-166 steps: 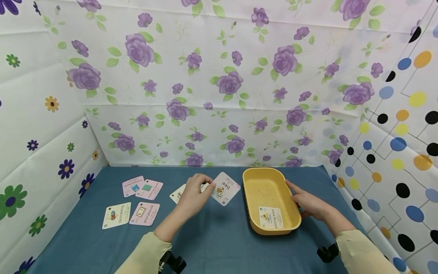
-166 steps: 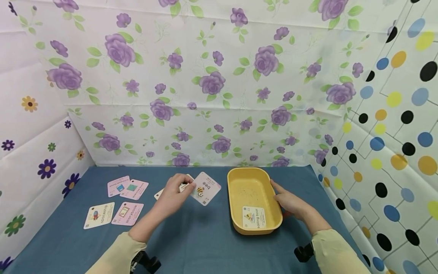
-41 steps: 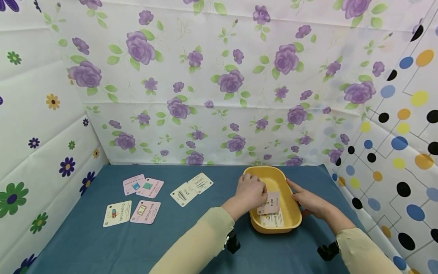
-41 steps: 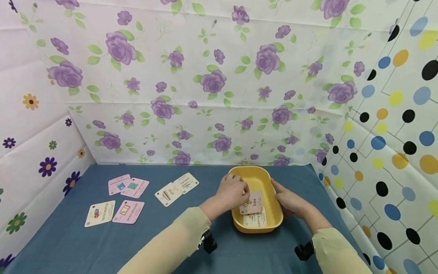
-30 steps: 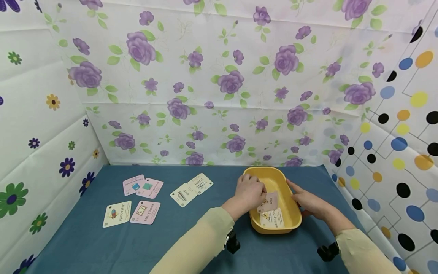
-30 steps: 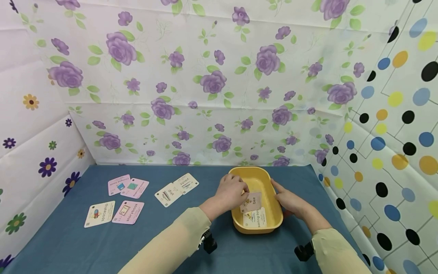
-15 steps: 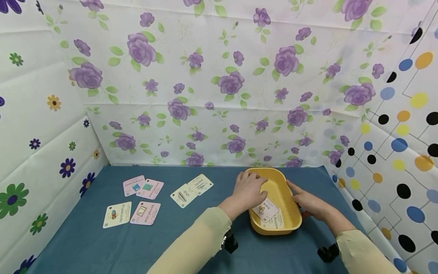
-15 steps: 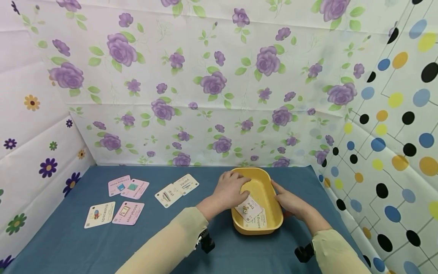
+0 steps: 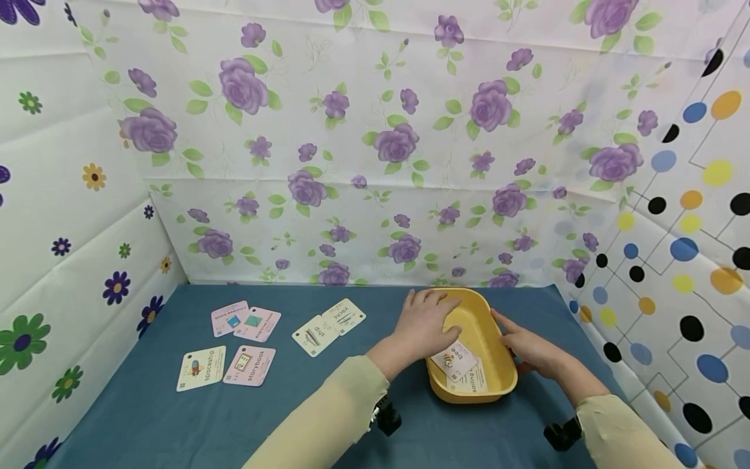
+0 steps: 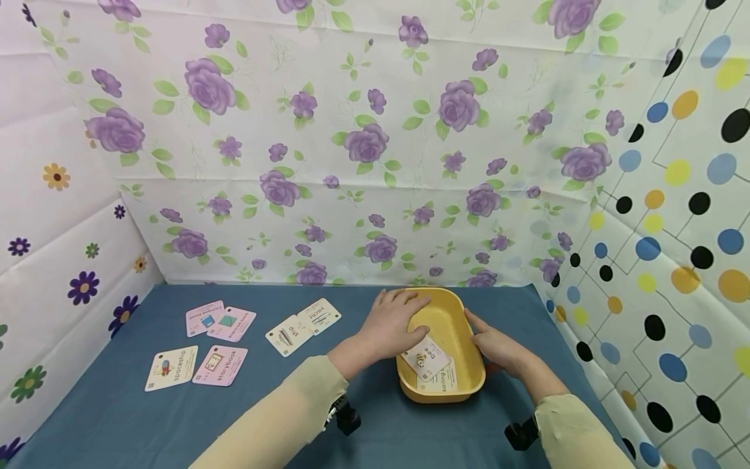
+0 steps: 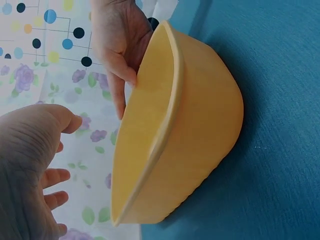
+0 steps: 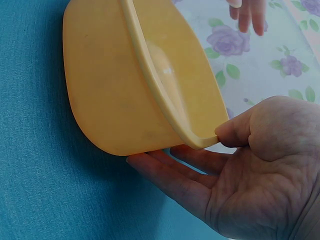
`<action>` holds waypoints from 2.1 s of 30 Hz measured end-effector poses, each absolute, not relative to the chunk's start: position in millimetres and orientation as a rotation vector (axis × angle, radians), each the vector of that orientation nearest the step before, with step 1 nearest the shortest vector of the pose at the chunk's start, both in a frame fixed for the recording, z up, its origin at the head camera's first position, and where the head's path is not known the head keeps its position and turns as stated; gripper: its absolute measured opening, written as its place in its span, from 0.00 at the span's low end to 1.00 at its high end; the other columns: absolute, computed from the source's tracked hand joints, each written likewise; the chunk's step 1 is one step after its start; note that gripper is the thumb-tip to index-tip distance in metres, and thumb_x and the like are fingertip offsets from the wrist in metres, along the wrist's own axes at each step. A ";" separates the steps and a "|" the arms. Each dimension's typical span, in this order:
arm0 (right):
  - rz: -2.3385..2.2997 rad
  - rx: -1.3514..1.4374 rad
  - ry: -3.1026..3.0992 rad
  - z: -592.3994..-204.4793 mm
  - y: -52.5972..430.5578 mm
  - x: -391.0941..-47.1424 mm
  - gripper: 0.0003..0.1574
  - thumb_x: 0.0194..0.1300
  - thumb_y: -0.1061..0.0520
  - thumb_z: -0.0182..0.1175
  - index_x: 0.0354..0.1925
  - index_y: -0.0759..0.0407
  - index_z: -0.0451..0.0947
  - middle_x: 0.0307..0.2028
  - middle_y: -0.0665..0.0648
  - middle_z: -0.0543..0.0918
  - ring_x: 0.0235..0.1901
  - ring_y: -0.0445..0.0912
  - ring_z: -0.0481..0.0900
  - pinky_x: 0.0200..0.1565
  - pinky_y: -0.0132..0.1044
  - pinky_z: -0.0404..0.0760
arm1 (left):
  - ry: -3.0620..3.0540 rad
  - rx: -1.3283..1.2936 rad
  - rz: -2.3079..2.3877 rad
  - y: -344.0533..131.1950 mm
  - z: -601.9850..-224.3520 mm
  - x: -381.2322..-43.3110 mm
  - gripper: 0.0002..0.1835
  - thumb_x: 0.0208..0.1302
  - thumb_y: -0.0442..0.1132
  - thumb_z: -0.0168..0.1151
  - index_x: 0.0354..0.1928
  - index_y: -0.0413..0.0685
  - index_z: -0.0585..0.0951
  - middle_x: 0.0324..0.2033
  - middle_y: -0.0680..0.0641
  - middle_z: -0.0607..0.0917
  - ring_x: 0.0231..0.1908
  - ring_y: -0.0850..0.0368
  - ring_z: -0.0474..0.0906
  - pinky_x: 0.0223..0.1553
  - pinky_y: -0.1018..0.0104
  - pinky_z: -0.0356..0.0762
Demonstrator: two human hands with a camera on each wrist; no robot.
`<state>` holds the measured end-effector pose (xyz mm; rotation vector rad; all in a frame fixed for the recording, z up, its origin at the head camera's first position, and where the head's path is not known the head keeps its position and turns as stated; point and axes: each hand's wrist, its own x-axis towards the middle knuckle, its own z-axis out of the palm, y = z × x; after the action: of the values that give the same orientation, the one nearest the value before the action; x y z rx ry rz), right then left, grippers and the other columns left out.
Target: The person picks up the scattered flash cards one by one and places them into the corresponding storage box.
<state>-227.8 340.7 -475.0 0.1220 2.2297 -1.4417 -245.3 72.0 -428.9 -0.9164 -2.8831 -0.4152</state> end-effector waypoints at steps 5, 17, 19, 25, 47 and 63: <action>-1.444 0.119 2.226 -475.2 341.6 -227.4 0.46 0.80 0.58 0.42 0.83 0.39 0.30 0.77 0.75 0.46 0.53 0.60 0.81 0.39 0.57 0.85 | -2.852 -0.935 -0.468 64.4 -421.8 -243.5 0.32 0.75 0.60 0.55 0.77 0.67 0.66 0.73 0.52 0.67 0.74 0.47 0.59 0.74 0.40 0.49; -1.428 0.157 2.245 -476.0 340.0 -227.5 0.48 0.79 0.59 0.43 0.83 0.36 0.31 0.79 0.71 0.42 0.50 0.58 0.82 0.40 0.55 0.86 | -2.783 -0.953 -0.570 39.5 -408.2 -241.3 0.35 0.74 0.60 0.57 0.78 0.61 0.64 0.71 0.52 0.70 0.72 0.47 0.61 0.74 0.39 0.48; -1.423 0.157 2.250 -475.8 339.7 -227.7 0.48 0.79 0.59 0.43 0.83 0.37 0.31 0.79 0.71 0.42 0.50 0.57 0.81 0.40 0.55 0.86 | -2.780 -0.953 -0.584 36.1 -407.0 -240.9 0.35 0.74 0.60 0.57 0.79 0.61 0.64 0.72 0.52 0.70 0.72 0.47 0.61 0.74 0.39 0.48; -1.422 0.161 2.245 -475.4 338.4 -227.7 0.47 0.79 0.59 0.44 0.83 0.36 0.32 0.79 0.71 0.43 0.51 0.58 0.81 0.40 0.55 0.86 | -2.778 -0.949 -0.630 25.7 -402.4 -237.8 0.35 0.75 0.60 0.56 0.79 0.62 0.63 0.73 0.52 0.69 0.73 0.47 0.60 0.75 0.40 0.47; -1.406 0.138 2.247 -474.0 338.4 -228.7 0.48 0.79 0.59 0.44 0.83 0.38 0.30 0.80 0.70 0.38 0.56 0.61 0.78 0.41 0.55 0.85 | -2.760 -0.810 -0.693 -36.2 -411.7 -245.4 0.35 0.73 0.58 0.60 0.77 0.55 0.67 0.71 0.46 0.71 0.71 0.43 0.63 0.72 0.40 0.52; -1.399 0.120 2.259 -473.5 340.5 -229.7 0.48 0.79 0.59 0.44 0.83 0.39 0.29 0.79 0.72 0.38 0.54 0.60 0.79 0.39 0.56 0.85 | -2.780 -0.699 -0.739 -74.5 -422.8 -250.2 0.34 0.72 0.56 0.62 0.75 0.52 0.70 0.70 0.44 0.72 0.71 0.40 0.63 0.71 0.36 0.52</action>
<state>-229.7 340.5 -473.5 0.1201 2.2593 -1.3987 -250.2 -74.5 -422.8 -0.6988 -2.7804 -0.7388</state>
